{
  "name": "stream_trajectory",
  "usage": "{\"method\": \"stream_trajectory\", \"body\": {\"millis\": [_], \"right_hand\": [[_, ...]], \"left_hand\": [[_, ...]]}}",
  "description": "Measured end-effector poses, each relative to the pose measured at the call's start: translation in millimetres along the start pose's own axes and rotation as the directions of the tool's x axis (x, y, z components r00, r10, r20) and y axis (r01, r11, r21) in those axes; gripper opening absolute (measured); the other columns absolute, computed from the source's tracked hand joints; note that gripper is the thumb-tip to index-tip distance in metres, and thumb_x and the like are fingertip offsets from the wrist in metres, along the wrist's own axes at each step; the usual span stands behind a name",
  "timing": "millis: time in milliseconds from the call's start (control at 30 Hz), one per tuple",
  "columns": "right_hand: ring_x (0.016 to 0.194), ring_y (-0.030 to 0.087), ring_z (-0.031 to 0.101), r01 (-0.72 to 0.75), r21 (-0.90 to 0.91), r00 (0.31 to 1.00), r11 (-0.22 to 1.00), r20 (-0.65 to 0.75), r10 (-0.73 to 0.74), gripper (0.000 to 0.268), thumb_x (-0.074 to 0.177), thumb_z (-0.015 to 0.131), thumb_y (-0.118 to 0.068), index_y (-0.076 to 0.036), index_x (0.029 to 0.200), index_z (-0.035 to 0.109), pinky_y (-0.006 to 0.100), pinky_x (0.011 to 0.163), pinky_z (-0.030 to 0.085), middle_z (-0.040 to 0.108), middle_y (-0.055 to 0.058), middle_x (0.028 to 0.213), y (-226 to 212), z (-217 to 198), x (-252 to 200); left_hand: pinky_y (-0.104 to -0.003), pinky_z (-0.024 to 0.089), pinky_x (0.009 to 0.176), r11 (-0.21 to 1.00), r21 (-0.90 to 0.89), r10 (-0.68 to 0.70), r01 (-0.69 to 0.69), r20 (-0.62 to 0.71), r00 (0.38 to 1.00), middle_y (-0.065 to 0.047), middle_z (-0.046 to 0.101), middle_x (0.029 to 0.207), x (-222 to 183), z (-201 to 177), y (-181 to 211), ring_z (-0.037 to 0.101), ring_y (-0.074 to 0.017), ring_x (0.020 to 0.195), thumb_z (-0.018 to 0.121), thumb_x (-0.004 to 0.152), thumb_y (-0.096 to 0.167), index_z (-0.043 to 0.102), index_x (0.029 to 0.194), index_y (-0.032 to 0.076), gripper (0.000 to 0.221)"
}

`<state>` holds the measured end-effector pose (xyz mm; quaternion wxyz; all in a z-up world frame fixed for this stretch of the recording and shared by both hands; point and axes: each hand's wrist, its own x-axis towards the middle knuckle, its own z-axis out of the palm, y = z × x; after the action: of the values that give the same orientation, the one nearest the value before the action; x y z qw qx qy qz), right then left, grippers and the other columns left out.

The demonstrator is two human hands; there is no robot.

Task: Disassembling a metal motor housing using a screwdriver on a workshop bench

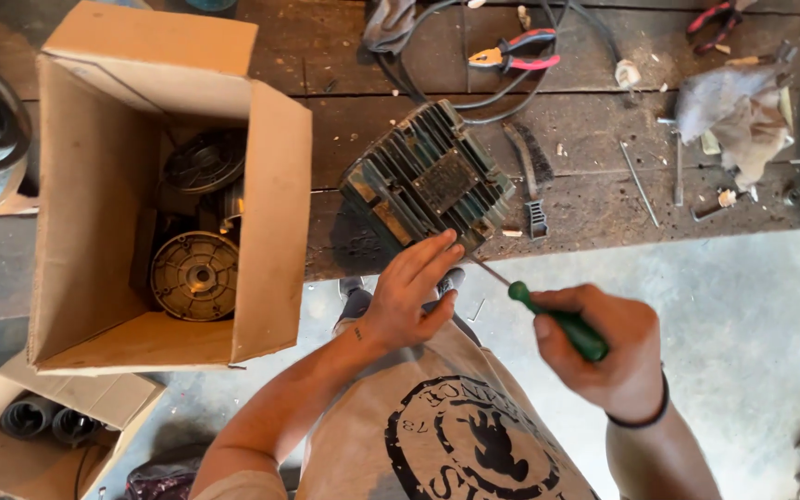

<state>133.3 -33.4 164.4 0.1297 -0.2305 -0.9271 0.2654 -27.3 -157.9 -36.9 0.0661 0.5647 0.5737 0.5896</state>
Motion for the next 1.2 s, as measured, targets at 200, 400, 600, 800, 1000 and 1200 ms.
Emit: {"method": "stream_trajectory", "body": {"millis": [200,400,600,800,1000,1200], "right_hand": [[0.066,0.038,0.071,0.010,0.158,0.999,0.987,-0.036,-0.005,0.016,0.080,0.073,-0.015,-0.008,0.094,0.079,0.041,0.052,0.052,0.071,0.011,0.068,33.5,21.1,-11.8],[0.050,0.028,0.067,0.205,0.354,0.970,0.913,-0.199,-0.141,0.015,0.075,0.077,-0.011,-0.001,0.087,0.078,0.036,0.047,0.054,0.071,0.010,0.067,90.3,83.4,-68.8],[0.049,0.024,0.061,0.347,0.448,0.889,0.824,-0.438,-0.136,0.019,0.086,0.071,-0.003,0.013,0.095,0.070,0.034,0.046,0.051,0.065,0.015,0.063,110.7,133.6,-66.3],[0.052,0.031,0.065,0.452,0.431,0.846,0.781,-0.486,-0.221,0.020,0.083,0.073,-0.002,0.014,0.096,0.071,0.039,0.048,0.055,0.068,0.022,0.069,123.8,162.8,-88.7],[0.059,0.026,0.071,0.225,0.520,0.879,0.824,-0.472,0.058,0.024,0.098,0.060,-0.009,0.012,0.106,0.066,0.038,0.051,0.056,0.072,0.022,0.075,135.0,208.6,-136.2],[0.062,0.012,0.076,0.388,0.459,0.820,0.799,-0.567,-0.072,0.014,0.107,0.058,-0.018,-0.005,0.112,0.061,0.012,0.041,0.059,0.070,0.004,0.076,111.7,137.7,-137.9]], "left_hand": [[-0.053,0.034,0.118,0.958,0.283,0.031,0.048,-0.266,0.963,-0.012,0.053,0.155,-9.8,-1.7,-46.0,0.042,-0.0391,0.145,0.062,0.096,0.035,0.062,0.144,0.015,0.052],[-0.059,0.011,0.128,0.940,0.202,-0.235,0.274,-0.199,0.952,-0.024,0.012,0.172,-17.0,-12.5,-74.8,0.009,-0.0478,0.158,0.079,0.075,0.075,0.033,0.163,0.006,0.121],[-0.058,0.016,0.128,0.931,0.250,-0.228,0.266,-0.170,0.959,-0.024,0.020,0.170,-16.6,-11.9,-75.2,0.016,-0.0484,0.156,0.077,0.076,0.076,0.036,0.161,0.005,0.118],[-0.058,0.018,0.127,0.924,0.284,-0.216,0.256,-0.164,0.963,-0.021,0.019,0.171,-20.4,-12.3,-78.1,0.014,-0.0486,0.156,0.079,0.075,0.076,0.035,0.162,0.006,0.120],[-0.058,0.023,0.125,0.921,0.303,-0.193,0.243,-0.187,0.963,-0.020,0.025,0.169,-16.2,-17.1,-74.7,0.019,-0.0485,0.155,0.078,0.075,0.077,0.038,0.162,0.008,0.118],[-0.067,0.022,0.132,0.936,0.341,-0.092,0.085,0.003,0.996,-0.007,0.020,0.174,-29.2,-28.3,-35.2,0.021,-0.0299,0.163,0.062,0.107,0.046,0.030,0.164,0.020,0.071]]}}
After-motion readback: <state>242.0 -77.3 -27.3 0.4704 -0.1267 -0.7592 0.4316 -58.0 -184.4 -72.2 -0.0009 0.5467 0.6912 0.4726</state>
